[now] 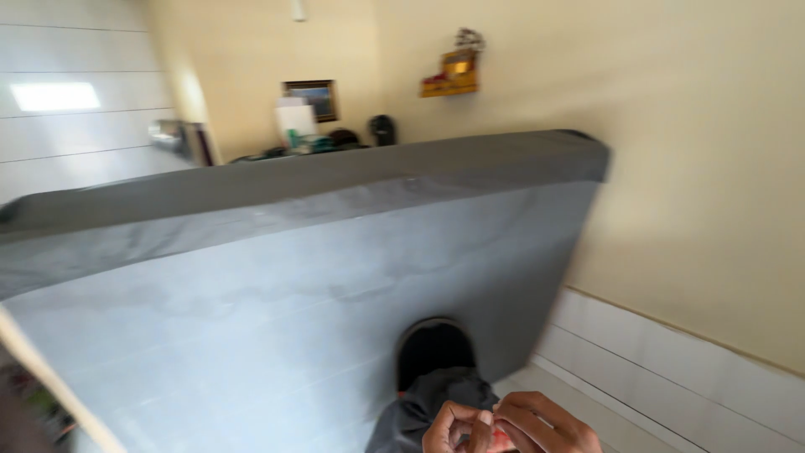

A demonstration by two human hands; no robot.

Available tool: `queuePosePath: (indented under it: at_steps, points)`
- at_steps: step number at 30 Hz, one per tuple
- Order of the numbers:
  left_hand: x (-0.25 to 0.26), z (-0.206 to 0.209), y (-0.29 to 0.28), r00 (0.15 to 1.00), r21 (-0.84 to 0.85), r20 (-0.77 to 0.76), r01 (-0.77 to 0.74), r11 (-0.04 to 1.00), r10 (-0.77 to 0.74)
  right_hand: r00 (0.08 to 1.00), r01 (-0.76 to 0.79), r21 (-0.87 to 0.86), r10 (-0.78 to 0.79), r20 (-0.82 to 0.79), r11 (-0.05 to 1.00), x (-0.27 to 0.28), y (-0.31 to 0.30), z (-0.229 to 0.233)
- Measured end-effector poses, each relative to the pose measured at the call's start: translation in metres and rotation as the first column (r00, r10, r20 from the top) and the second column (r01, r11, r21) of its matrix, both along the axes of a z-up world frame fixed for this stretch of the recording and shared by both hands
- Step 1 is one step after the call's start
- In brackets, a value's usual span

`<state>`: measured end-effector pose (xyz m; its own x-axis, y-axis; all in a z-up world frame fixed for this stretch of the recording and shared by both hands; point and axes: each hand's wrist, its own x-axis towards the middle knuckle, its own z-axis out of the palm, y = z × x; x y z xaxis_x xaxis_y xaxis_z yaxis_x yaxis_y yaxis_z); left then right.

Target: The person is using safety pins to secure or repair a grey fabric cover onto a large mattress in a small room.

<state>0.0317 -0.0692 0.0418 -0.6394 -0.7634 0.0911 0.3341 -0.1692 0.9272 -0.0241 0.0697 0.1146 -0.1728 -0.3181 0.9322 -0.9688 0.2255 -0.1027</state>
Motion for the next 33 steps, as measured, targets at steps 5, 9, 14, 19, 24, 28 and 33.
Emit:
queuePosePath:
  at_steps: [5, 9, 14, 19, 24, 28, 33]
  points:
    - [0.005, -0.014, -0.053, 0.967, -0.071, 0.082, -0.237, 0.969, 0.242, 0.951, -0.303, -0.020, 0.304, 0.057, 0.953, -0.021, -0.054, -0.011]
    - [0.042, 0.006, -0.076, 0.884, -0.226, -0.015, -0.459, 0.859, 0.468, 0.861, -0.503, 0.142, 0.482, 0.159, 0.852, -0.011, -0.079, 0.014]
    - [0.086, 0.015, -0.073, 0.709, -0.436, -0.039, -0.646, 0.626, 0.704, 0.693, -0.713, 0.198, 0.719, 0.054, 0.673, -0.025, -0.124, 0.005]
    - [0.105, 0.005, -0.061, 0.367, -0.552, -0.310, -0.821, 0.148, 0.877, 0.385, -0.914, 0.111, 0.749, 0.540, 0.390, 0.000, -0.144, -0.009]
    - [0.151, -0.019, -0.051, 0.299, -0.522, -0.063, -0.823, 0.224, 0.952, 0.566, -0.773, 0.295, 0.820, -0.081, 0.562, 0.025, -0.158, -0.001]
    - [0.192, -0.051, -0.075, 0.285, -0.441, -0.019, -0.863, 0.248, 0.958, 0.516, -0.830, 0.233, 0.856, -0.028, 0.507, 0.051, -0.178, 0.019]
    - [0.254, -0.134, -0.145, 0.187, -0.538, -0.047, -0.833, 0.133, 0.981, 0.367, -0.925, 0.155, 0.923, 0.116, 0.348, 0.053, -0.235, 0.033]
